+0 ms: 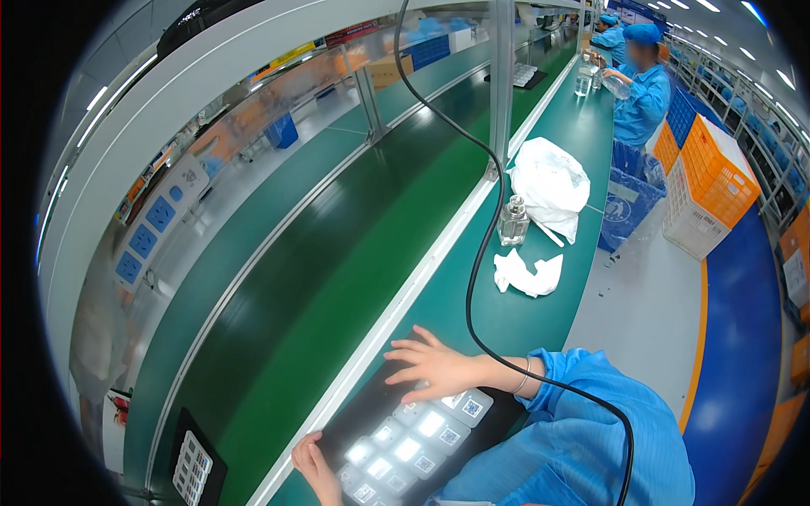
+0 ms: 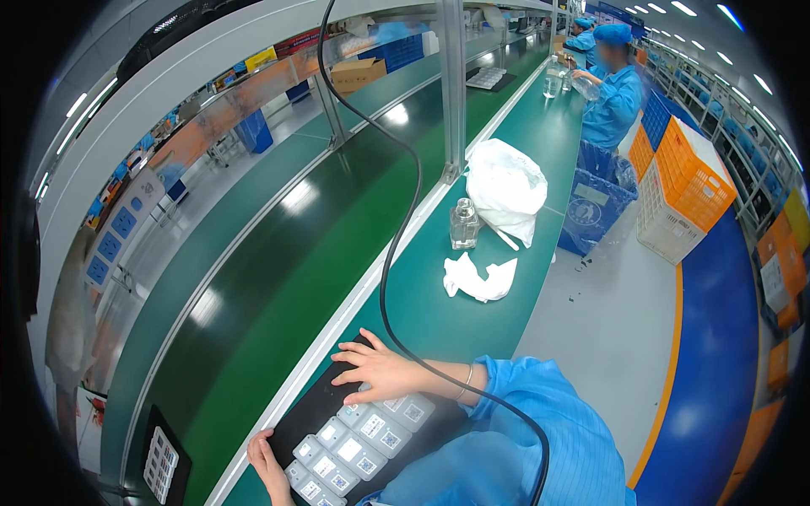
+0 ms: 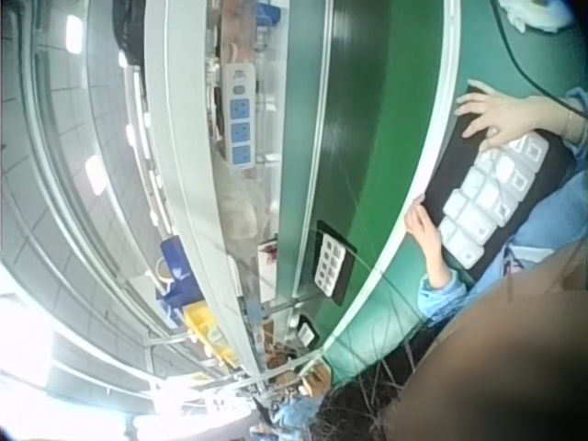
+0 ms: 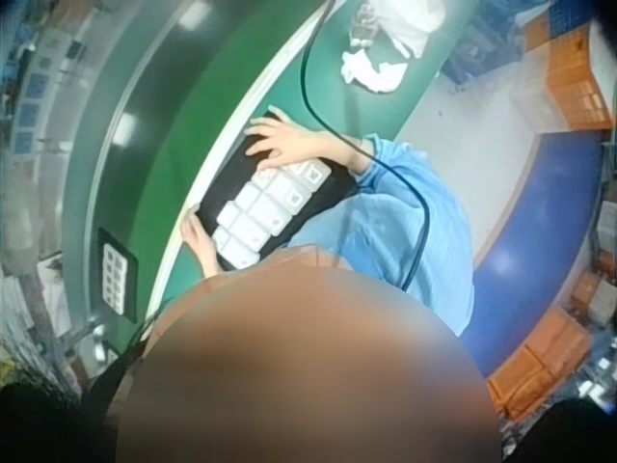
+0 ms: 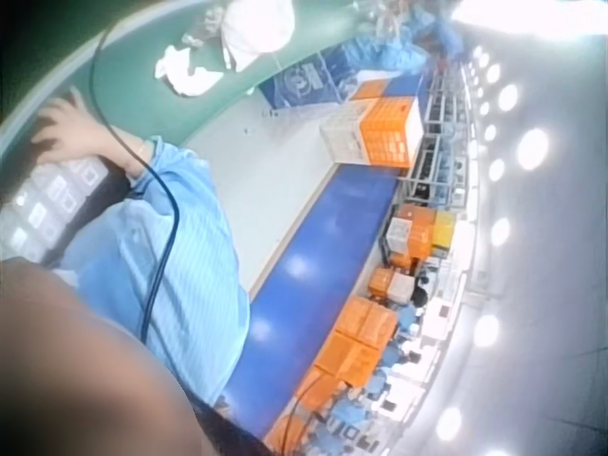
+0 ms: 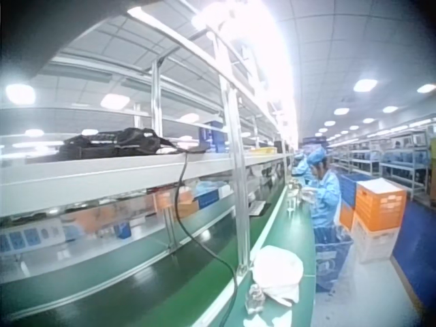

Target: The person repeatedly picks up batches of white calculators from a green conveyor belt, places them on a black mat, and wipes them with a white cloth. The person handles the calculators in groups, turning them over to clean different sides, and occasionally uses a red card to wipe the surfaces. The cleaned calculators are left on the mat or the belt.

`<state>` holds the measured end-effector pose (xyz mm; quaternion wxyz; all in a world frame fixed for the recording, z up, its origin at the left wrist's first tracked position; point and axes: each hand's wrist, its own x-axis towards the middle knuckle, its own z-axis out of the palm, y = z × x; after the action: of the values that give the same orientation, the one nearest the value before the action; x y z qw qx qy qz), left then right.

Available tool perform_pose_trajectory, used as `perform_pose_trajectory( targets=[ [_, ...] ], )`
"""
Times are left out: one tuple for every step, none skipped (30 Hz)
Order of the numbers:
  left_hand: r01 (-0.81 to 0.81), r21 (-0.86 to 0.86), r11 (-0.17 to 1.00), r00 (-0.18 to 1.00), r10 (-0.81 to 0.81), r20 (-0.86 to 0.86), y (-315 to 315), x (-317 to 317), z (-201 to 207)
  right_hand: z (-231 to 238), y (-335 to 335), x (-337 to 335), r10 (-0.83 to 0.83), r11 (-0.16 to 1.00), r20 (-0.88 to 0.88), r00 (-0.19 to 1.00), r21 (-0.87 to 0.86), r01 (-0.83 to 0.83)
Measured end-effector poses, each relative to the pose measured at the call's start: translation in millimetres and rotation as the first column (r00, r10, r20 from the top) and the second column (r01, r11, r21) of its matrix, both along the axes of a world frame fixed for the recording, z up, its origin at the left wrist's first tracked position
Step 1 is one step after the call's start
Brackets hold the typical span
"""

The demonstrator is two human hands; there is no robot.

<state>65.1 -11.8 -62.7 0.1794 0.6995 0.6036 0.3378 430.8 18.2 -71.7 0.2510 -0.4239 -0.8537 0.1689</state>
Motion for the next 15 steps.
perform_pose_trajectory(
  targets=[
    [0.003, 0.007, 1.0, 1.0, -0.003, 0.003, -0.8, -2.4, -3.4, -0.9, -0.9, -0.6, -0.002, 1.0, -0.004, 1.0, 0.004, 0.002],
    [0.007, 0.014, 1.0, 1.0, -0.007, 0.004, -0.6, -4.1, -5.1, -1.6, -1.6, -0.9, -0.006, 1.0, -0.01, 1.0, 0.008, 0.006],
    [-0.003, 0.016, 1.0, 1.0, 0.003, 0.007, -0.6, -5.6, -6.0, -2.0, -1.1, -1.5, -0.002, 1.0, -0.021, 1.0, 0.008, 0.003],
    [-0.014, 0.016, 1.0, 1.0, 0.014, 0.009, -1.3, -7.0, -6.4, -2.4, 0.5, -3.1, 0.002, 1.0, -0.032, 0.999, 0.007, -0.002],
    [-0.019, 0.019, 1.0, 1.0, 0.018, 0.015, -0.3, -6.7, -6.5, -1.4, 1.1, -2.6, 0.0, 1.0, -0.041, 0.999, 0.008, 0.001],
    [-0.01, 0.004, 1.0, 0.998, 0.01, 0.058, 0.7, -6.4, -7.9, -1.8, 1.2, -1.6, -0.008, 1.0, -0.062, 0.998, 0.0, 0.008],
    [-0.001, -0.011, 1.0, 0.995, 0.002, 0.102, 1.9, -5.7, -10.8, -3.5, 1.1, -0.2, -0.016, 1.0, -0.082, 0.996, -0.009, 0.015],
    [0.008, -0.027, 1.0, 0.989, -0.004, 0.146, 2.7, -4.6, -15.0, -5.7, -0.5, 2.0, -0.023, 1.0, -0.102, 0.995, -0.019, 0.021],
    [0.0, -0.001, 1.0, 0.986, 0.001, 0.165, 3.4, -6.7, -17.2, -4.9, 0.8, 1.3, -0.021, 1.0, -0.103, 0.994, -0.015, 0.019],
    [-0.009, 0.023, 1.0, 0.983, 0.004, 0.185, 4.0, -8.7, -21.7, -4.4, 1.0, 0.7, -0.019, 1.0, -0.103, 0.995, -0.012, 0.017],
    [-0.011, 0.048, 0.999, 0.98, 0.001, 0.199, 6.3, -8.8, -21.9, -4.8, 1.2, 0.2, -0.023, 1.0, -0.108, 0.994, -0.008, 0.022],
    [-0.003, 0.049, 0.999, 0.978, -0.008, 0.21, 7.5, -8.7, -21.8, -5.8, 2.6, 0.3, -0.023, 1.0, -0.108, 0.994, -0.006, 0.023],
    [0.004, 0.05, 0.999, 0.975, -0.015, 0.222, 8.1, -8.3, -21.5, -6.6, 4.6, 0.5, -0.022, 1.0, -0.108, 0.994, -0.006, 0.022],
    [0.009, 0.053, 0.999, 0.973, -0.021, 0.231, 9.3, -8.5, -20.8, -8.1, 6.6, -0.4, -0.019, 1.0, -0.11, 0.994, -0.003, 0.019],
    [0.0, 0.065, 0.998, 0.964, -0.017, 0.265, 8.9, -10.1, -22.4, -8.1, 6.7, -1.7, -0.021, 1.0, -0.106, 0.994, 0.006, 0.022]
  ],
)
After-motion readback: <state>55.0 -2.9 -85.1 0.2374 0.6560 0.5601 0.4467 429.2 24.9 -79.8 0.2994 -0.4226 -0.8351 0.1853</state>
